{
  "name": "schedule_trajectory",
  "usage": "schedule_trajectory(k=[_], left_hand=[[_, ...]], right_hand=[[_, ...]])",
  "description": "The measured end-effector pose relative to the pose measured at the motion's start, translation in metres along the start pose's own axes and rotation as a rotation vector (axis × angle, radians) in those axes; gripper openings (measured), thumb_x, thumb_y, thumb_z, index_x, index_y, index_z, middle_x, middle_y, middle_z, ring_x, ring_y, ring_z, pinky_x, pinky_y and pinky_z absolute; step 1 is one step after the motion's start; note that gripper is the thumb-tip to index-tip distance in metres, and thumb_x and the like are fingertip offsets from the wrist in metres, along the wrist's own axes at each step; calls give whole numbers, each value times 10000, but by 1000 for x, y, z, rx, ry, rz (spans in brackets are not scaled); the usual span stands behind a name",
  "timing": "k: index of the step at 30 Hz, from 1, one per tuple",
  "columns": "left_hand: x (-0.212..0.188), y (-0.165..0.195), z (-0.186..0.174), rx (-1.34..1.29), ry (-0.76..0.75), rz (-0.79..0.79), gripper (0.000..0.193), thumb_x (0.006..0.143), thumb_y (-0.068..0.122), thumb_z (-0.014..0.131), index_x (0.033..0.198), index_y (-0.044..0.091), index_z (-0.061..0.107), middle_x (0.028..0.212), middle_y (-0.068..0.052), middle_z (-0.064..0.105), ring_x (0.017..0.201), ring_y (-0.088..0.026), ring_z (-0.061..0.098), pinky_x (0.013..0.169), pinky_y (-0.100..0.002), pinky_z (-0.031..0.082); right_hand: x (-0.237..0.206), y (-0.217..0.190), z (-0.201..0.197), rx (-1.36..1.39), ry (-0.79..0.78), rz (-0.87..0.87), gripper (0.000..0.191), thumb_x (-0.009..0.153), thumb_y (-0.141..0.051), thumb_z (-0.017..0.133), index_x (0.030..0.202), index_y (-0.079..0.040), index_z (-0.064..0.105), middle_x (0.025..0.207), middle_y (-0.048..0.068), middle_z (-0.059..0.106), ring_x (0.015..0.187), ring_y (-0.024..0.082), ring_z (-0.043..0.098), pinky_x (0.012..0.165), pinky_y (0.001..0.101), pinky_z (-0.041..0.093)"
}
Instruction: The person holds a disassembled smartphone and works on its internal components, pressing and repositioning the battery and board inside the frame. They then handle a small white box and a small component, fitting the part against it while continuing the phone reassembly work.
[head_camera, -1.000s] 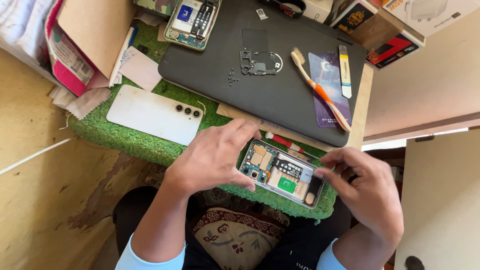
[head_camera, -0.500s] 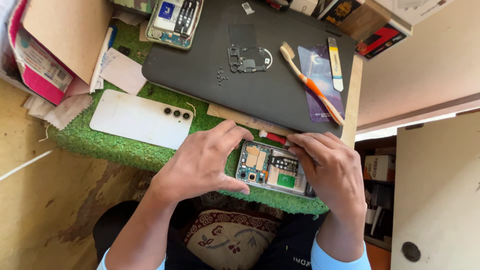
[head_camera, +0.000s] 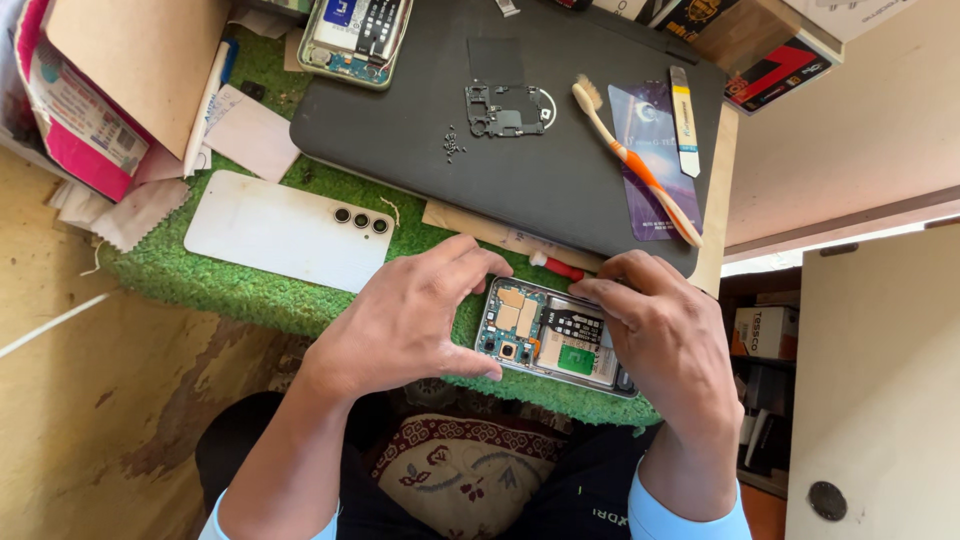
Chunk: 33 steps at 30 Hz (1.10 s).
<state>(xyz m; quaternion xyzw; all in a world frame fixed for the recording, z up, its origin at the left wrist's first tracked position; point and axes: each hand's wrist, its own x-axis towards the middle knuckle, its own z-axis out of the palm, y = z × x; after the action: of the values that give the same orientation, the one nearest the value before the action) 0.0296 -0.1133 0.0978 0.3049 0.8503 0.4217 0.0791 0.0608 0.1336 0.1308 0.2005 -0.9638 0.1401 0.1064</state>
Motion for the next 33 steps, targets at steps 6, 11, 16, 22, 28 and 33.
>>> schedule_trajectory(k=[6, 11, 16, 22, 28, 33], left_hand=[[0, 0, 0, -14, -1, -2, 856, 500, 392, 968, 1202, 41, 625, 989, -86, 620, 782, -233, 682, 720, -382, 569], [0, 2, -1, -1, -30, -24, 864, 500, 405, 974, 1204, 45, 625, 987, -77, 616, 741, -222, 669, 707, -377, 564], [-1, 3, -1, 10, -26, -21, 855, 503, 404, 973, 1199, 46, 629, 975, -74, 613, 722, -222, 659, 704, -386, 554], [-1, 4, -1, -1, -5, 0, 846, 505, 401, 973, 1192, 43, 633, 975, -73, 617, 741, -226, 664, 706, -386, 556], [-3, 5, -1, 12, -10, -13, 857, 501, 401, 975, 1200, 41, 633, 977, -74, 623, 747, -228, 665, 707, -388, 561], [-3, 5, -1, 37, 6, 11, 863, 509, 403, 976, 1213, 38, 635, 978, -86, 627, 765, -235, 669, 710, -389, 568]], right_hand=[[0, -3, -2, -43, 13, 35, 180, 786, -41, 784, 947, -115, 815, 934, 27, 735, 839, 224, 708, 719, 361, 566], [-2, -4, -2, -73, 27, 34, 143, 794, -85, 799, 931, -123, 819, 929, 23, 739, 820, 209, 702, 714, 350, 566], [-5, -2, -7, -97, 24, 63, 128, 804, -111, 810, 931, -115, 817, 919, 27, 736, 811, 213, 701, 692, 351, 562], [-5, 0, -8, -69, 12, 35, 105, 821, -114, 794, 922, -84, 783, 893, 37, 713, 786, 239, 703, 682, 361, 560], [-5, -1, -9, -45, -22, 49, 105, 855, -119, 773, 934, -68, 727, 889, 65, 688, 743, 276, 689, 641, 380, 543], [-6, -3, -10, -41, -8, 63, 112, 869, -108, 772, 938, -65, 694, 881, 84, 683, 712, 306, 674, 616, 394, 529]])
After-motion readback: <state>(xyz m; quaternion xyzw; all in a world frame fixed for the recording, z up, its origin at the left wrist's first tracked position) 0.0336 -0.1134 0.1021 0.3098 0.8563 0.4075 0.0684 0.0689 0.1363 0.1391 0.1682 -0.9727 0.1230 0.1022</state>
